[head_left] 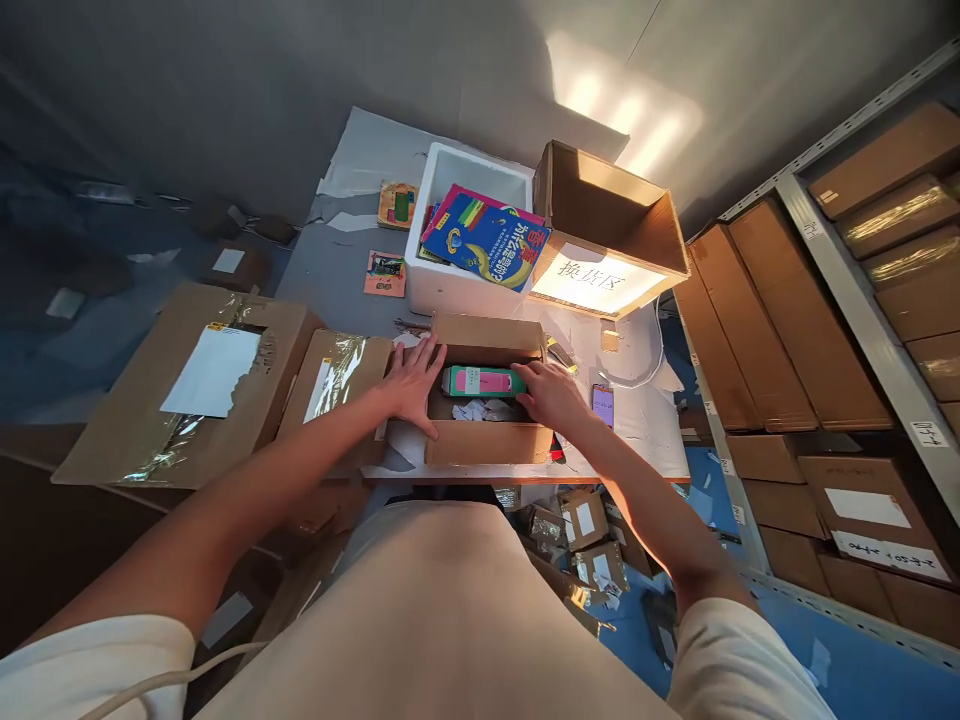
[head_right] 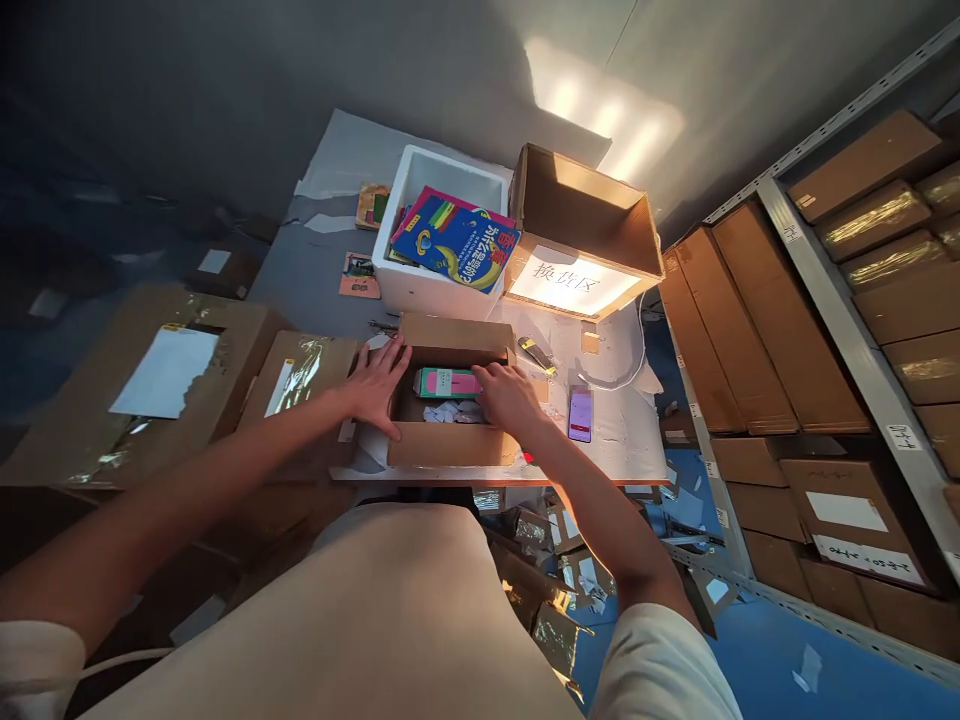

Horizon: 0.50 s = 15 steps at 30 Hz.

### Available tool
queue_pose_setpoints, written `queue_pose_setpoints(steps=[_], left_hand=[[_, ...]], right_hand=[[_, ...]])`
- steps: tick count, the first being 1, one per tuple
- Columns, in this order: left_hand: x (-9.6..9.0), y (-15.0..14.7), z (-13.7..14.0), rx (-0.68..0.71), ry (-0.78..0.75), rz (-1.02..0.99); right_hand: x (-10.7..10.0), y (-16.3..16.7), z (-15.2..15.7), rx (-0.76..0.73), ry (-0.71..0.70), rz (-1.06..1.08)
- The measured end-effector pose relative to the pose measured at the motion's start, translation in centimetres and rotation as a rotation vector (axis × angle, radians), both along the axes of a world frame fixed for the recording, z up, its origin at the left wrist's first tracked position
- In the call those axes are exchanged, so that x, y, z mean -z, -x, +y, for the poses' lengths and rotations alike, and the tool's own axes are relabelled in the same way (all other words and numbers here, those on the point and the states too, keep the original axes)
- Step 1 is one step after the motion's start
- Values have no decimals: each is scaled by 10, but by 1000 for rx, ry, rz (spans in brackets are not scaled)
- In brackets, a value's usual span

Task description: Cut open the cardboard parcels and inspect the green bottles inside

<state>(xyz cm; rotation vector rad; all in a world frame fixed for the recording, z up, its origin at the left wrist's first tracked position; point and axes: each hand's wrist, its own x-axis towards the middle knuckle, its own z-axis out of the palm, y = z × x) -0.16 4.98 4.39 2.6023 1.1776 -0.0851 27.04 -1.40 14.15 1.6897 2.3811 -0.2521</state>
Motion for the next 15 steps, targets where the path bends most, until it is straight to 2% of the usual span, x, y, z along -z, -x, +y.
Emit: queue_pose_setpoints(steps=[2, 3, 6, 8, 11, 15], left_hand=[[1, 0, 0, -2, -4, 6], [1, 1, -1, -2, -7, 6], [3, 1, -1, 1, -15, 2], [4, 0, -1, -1, -19, 0], [5, 0, -1, -1, -21, -3], [6, 0, -1, 3, -16, -11]], right_hand=[[20, 27, 19, -28, 146, -67], [34, 36, 27, 34, 190, -142], [77, 37, 45, 167, 200, -272], [98, 25, 53, 184, 191, -297], [117, 7, 59, 150, 183, -277], [120, -5, 60, 95, 174, -201]])
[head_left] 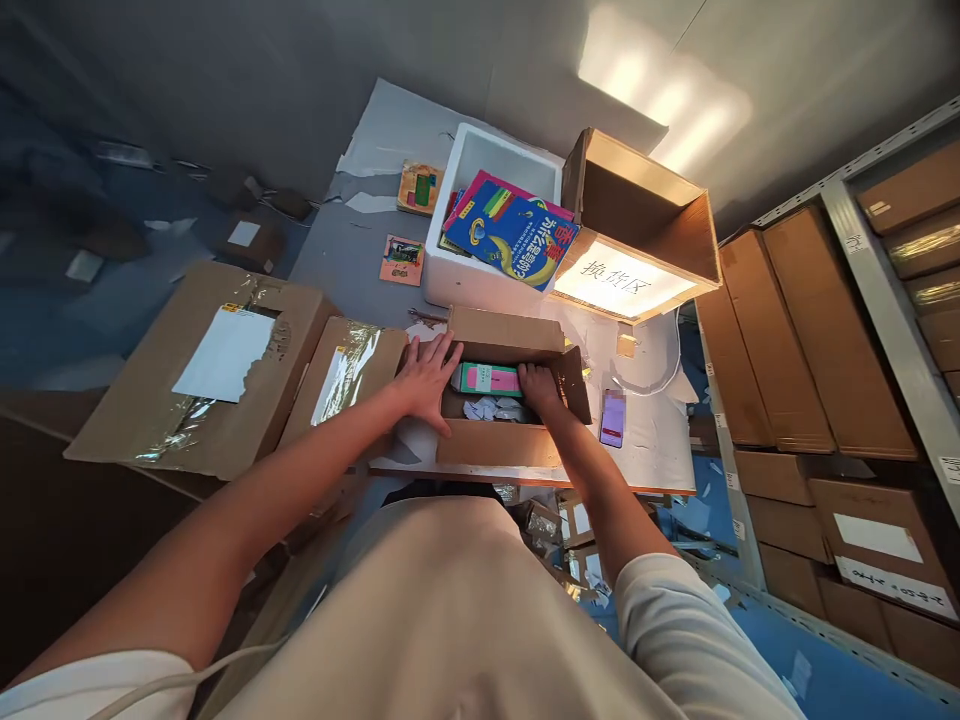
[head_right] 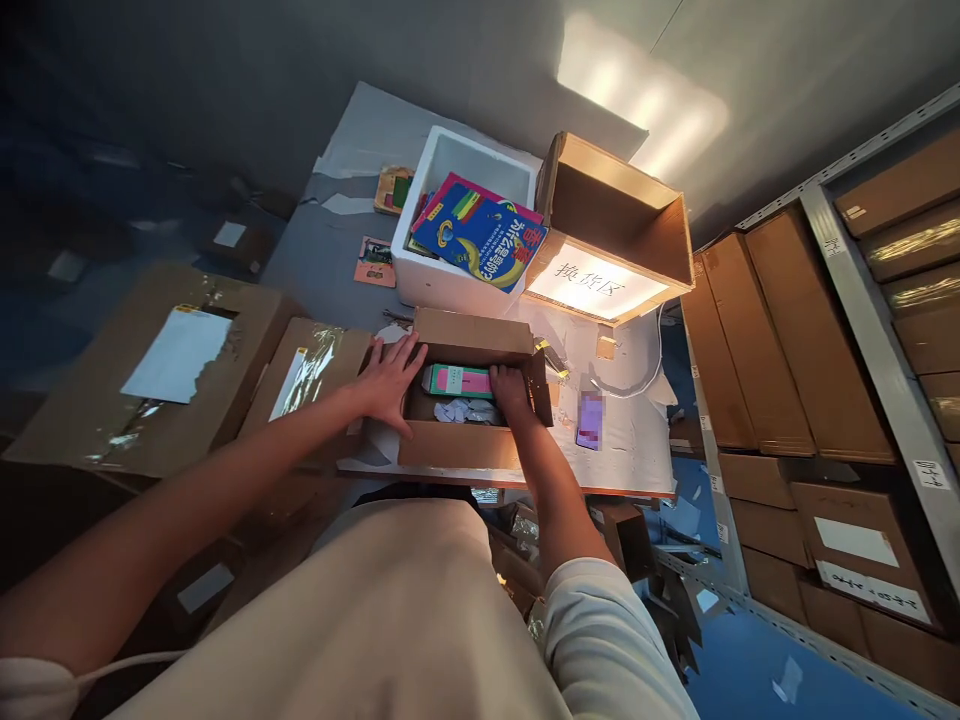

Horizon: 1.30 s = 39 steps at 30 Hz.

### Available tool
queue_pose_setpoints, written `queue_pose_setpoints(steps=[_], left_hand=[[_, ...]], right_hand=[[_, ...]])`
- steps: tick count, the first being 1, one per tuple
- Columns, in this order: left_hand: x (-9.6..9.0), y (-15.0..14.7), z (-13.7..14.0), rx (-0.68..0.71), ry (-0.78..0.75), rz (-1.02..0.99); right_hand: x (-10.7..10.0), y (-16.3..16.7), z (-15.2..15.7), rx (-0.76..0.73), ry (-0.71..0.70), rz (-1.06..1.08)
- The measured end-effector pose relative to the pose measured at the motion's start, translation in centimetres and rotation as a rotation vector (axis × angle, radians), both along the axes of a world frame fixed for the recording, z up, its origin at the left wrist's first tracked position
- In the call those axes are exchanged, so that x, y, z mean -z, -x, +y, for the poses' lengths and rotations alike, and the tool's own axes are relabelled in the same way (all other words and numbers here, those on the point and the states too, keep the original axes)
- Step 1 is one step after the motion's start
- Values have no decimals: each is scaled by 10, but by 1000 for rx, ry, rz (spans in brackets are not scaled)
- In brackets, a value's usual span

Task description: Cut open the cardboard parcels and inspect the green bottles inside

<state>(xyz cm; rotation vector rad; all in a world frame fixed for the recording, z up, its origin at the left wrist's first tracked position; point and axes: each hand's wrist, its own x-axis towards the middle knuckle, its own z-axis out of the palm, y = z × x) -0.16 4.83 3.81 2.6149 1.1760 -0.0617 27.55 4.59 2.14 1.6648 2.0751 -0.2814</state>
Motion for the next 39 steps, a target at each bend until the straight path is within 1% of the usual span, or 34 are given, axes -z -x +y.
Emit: queue_pose_setpoints(steps=[2, 3, 5, 8, 10, 11, 13, 15, 17, 20, 22, 25, 27, 28, 30, 32, 34, 36, 38, 39], left_hand=[[-1, 0, 0, 0, 1, -3], [-2, 0, 0, 0, 2, -4], [-3, -1, -1, 0, 6, -1], [-5, -2, -1, -2, 13, 2], [-6, -2, -2, -2, 16, 4], [-6, -2, -2, -2, 15, 4], [-6, -2, -3, -4, 10, 7], [-6, -2, -3, -6, 6, 12], [-7, -2, -3, -10, 7, 18], [-8, -3, -3, -22, 9, 27], [-9, -4, -4, -30, 8, 37], [-10, -5, -3, -34, 10, 63], [-9, -7, 1, -27, 9, 74], [-8, -9, 6, -23, 7, 77], [-8, -13, 22, -17, 8, 87], [-11, -18, 42, -18, 21, 108], [-17, -23, 64, -23, 48, 141], [-25, -27, 80, -26, 85, 177], [-35, -27, 90, -27, 117, 190], [-40, -26, 91, -34, 125, 180]], right_hand=[[-7, -6, -2, -32, 2, 52], [-12, -8, -4, -44, -15, 117], [-20, -13, -9, -27, -106, 340], [-26, -11, -17, 115, -312, 714], [-24, -2, -19, 179, -401, 816], [-23, 4, -19, 167, -424, 838], [-21, 18, -19, 68, -431, 833], [-22, 30, -20, -44, -406, 775], [-24, 39, -21, -100, -368, 695], [-28, 47, -21, -87, -315, 611], [-31, 49, -20, -69, -290, 596], [-44, 48, -17, -95, -286, 610], [-64, 43, -17, -137, -320, 620], [-78, 38, -19, -155, -351, 628], [-115, 22, -28, -181, -429, 653], [-158, -1, -44, -196, -516, 686], [-200, -27, -69, -210, -621, 697], [-235, -51, -100, -212, -705, 674], [-258, -70, -136, -243, -718, 663], [-264, -77, -154, -254, -698, 660]])
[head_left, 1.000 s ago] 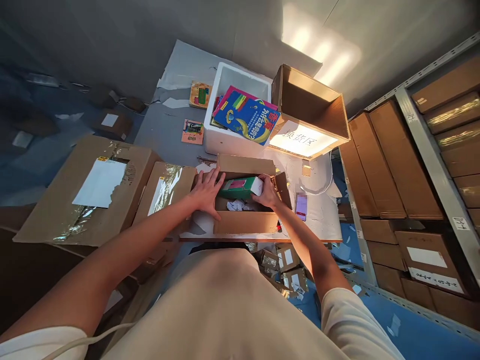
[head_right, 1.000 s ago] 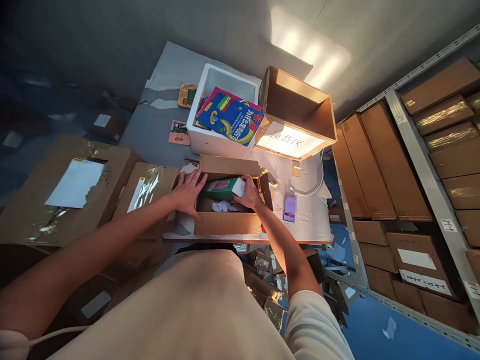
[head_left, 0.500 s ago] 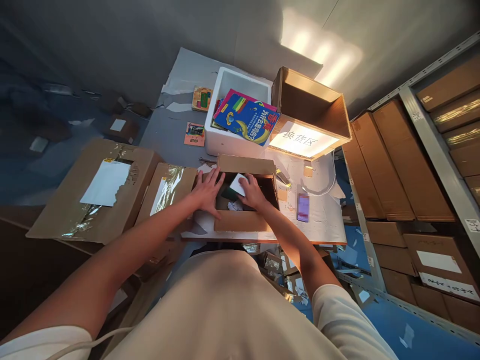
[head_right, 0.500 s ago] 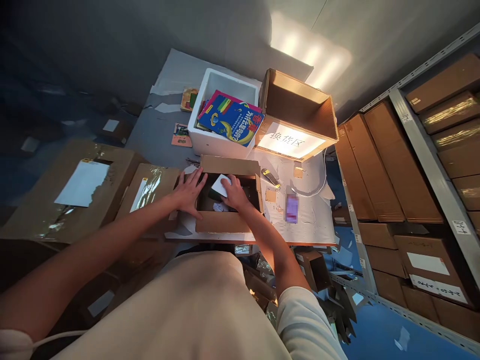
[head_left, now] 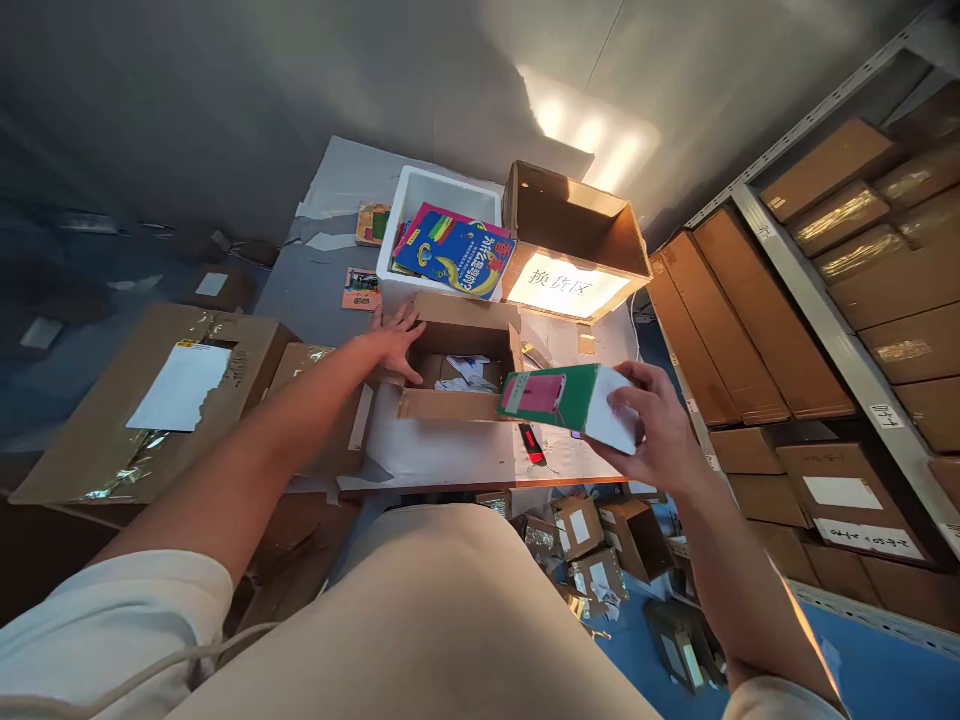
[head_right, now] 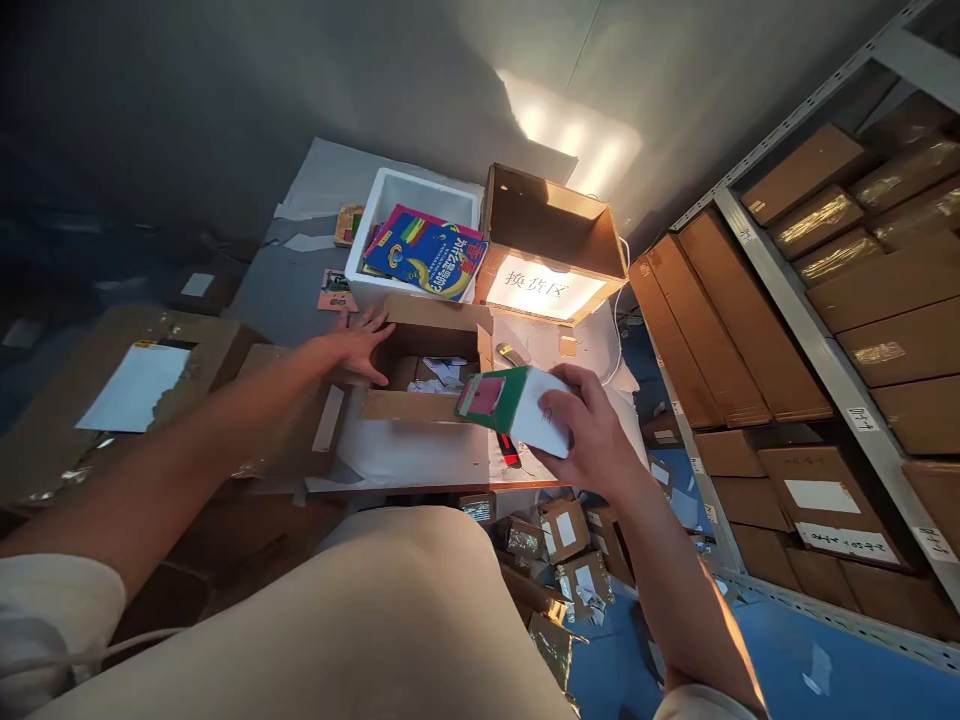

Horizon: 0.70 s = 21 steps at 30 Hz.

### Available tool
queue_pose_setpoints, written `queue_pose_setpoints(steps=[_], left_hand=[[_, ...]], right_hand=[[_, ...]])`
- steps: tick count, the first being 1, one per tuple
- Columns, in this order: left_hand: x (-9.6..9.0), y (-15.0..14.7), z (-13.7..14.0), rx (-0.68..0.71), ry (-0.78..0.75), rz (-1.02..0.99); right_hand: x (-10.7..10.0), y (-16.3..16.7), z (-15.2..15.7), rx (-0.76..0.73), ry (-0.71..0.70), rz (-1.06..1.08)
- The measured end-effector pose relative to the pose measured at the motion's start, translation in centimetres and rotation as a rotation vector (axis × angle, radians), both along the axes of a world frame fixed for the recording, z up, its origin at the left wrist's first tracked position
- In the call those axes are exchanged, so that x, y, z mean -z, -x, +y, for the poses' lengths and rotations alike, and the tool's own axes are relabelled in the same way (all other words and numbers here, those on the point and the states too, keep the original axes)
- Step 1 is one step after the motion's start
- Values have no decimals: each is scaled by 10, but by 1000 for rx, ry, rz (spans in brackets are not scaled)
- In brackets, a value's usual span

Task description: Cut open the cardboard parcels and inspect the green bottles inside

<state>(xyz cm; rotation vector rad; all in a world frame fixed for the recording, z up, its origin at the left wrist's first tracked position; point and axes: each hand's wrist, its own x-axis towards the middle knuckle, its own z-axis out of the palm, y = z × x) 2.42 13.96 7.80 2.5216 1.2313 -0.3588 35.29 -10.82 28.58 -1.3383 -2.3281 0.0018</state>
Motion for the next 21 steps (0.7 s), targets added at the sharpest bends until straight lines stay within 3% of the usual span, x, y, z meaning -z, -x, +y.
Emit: queue_pose_setpoints(steps=[2, 5, 7, 10, 12, 15, 18, 21], left_hand=[[-11, 5, -1, -33, -10, -52], [-30, 18, -15, -113, -49, -186], [-43, 28, -36, -187, -90, -335], [-53, 34, -93, -305, -232, -649], [-47, 28, -139, -314, -266, -792], [-22, 7, -192, -190, -94, -786], [7, -17, -209, -172, -25, -716], [24, -29, -202, -168, 7, -660]], right_hand=[[-2, -8, -34, -14, 75, -27], [21, -6, -67, -20, 224, -12], [50, 6, -69, -31, 292, 43], [100, 34, -44, -43, 322, 102], [132, 57, -17, -66, 343, 85], [170, 85, 21, -140, 383, 22], [201, 101, 39, -207, 461, -6], [228, 103, 39, -233, 505, 126]])
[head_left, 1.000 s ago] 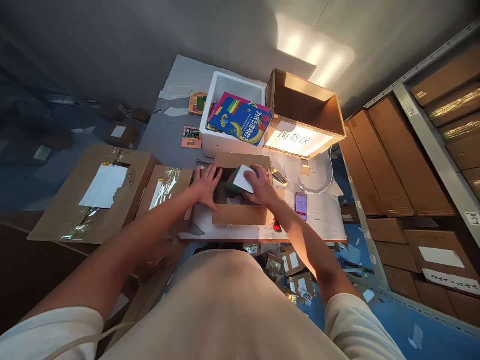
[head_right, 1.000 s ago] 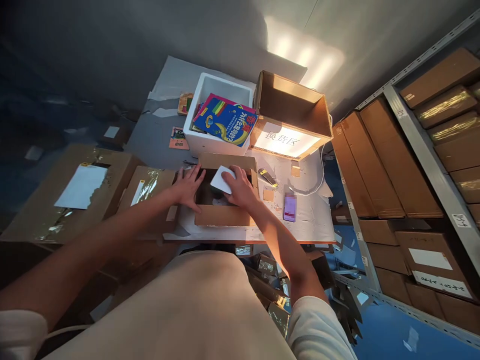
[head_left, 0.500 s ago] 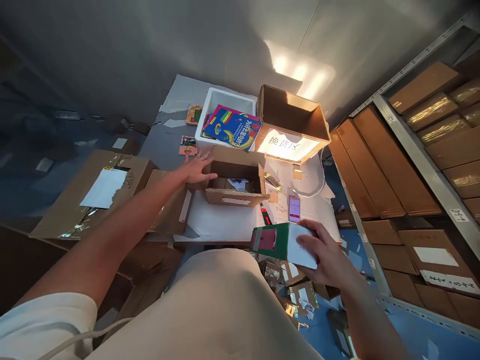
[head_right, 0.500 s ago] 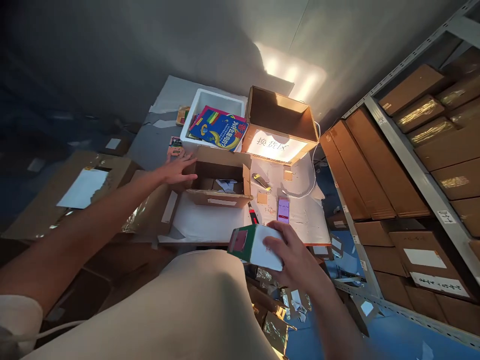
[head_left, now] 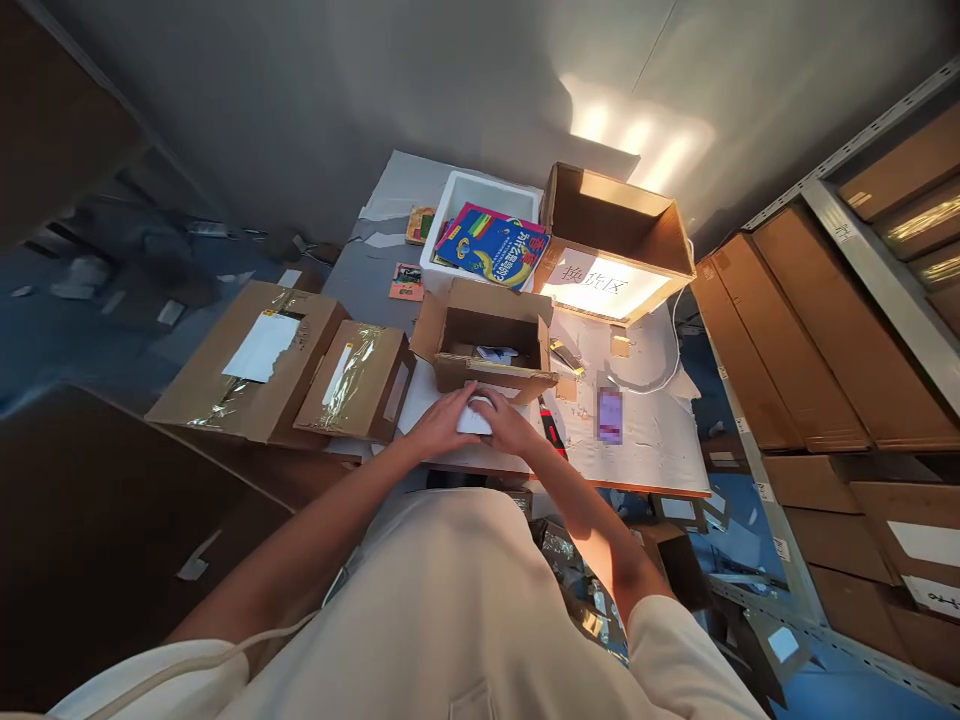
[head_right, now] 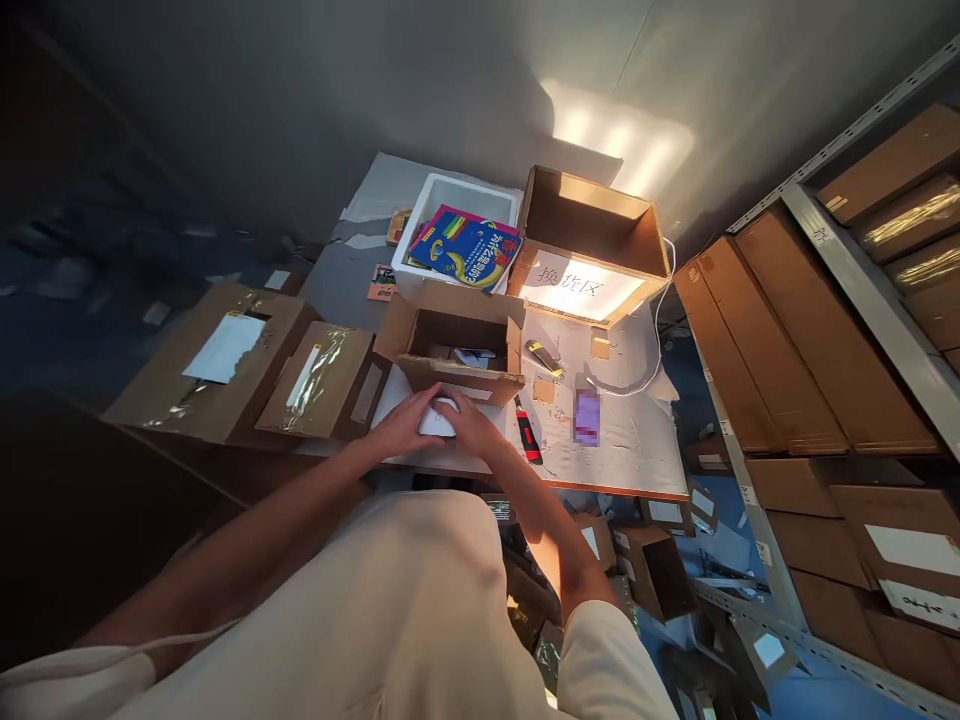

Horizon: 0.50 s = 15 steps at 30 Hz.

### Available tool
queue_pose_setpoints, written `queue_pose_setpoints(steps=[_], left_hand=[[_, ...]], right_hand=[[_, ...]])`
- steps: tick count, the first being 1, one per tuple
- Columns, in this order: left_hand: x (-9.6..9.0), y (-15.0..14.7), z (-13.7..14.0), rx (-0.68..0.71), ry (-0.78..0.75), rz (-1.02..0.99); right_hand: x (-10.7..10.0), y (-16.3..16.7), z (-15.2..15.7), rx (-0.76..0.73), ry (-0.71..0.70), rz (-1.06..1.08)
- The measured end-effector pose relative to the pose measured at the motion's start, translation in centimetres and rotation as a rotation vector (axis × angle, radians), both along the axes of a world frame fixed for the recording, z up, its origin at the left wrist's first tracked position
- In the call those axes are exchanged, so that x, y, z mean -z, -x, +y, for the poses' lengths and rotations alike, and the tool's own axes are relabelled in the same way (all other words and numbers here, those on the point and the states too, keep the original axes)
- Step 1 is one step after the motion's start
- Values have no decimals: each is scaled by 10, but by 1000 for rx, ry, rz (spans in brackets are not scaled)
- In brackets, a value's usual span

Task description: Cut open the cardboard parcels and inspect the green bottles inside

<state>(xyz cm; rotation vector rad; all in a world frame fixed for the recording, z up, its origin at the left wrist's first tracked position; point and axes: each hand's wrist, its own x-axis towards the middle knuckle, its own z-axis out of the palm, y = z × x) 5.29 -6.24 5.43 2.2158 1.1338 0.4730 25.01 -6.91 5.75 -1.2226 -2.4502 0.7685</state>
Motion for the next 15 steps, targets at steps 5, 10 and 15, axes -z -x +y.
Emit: queue_pose_setpoints(steps=[5, 10, 15], left_hand=[[6, 3, 12, 30, -8, -10], [13, 10, 5, -128, 12, -156], [18, 15, -14, -546, -165, 11]], right_hand=[[32, -5, -12, 265, 168, 310], [33, -11, -15, 335, 205, 298], [29, -24, -17, 332, 136, 233]])
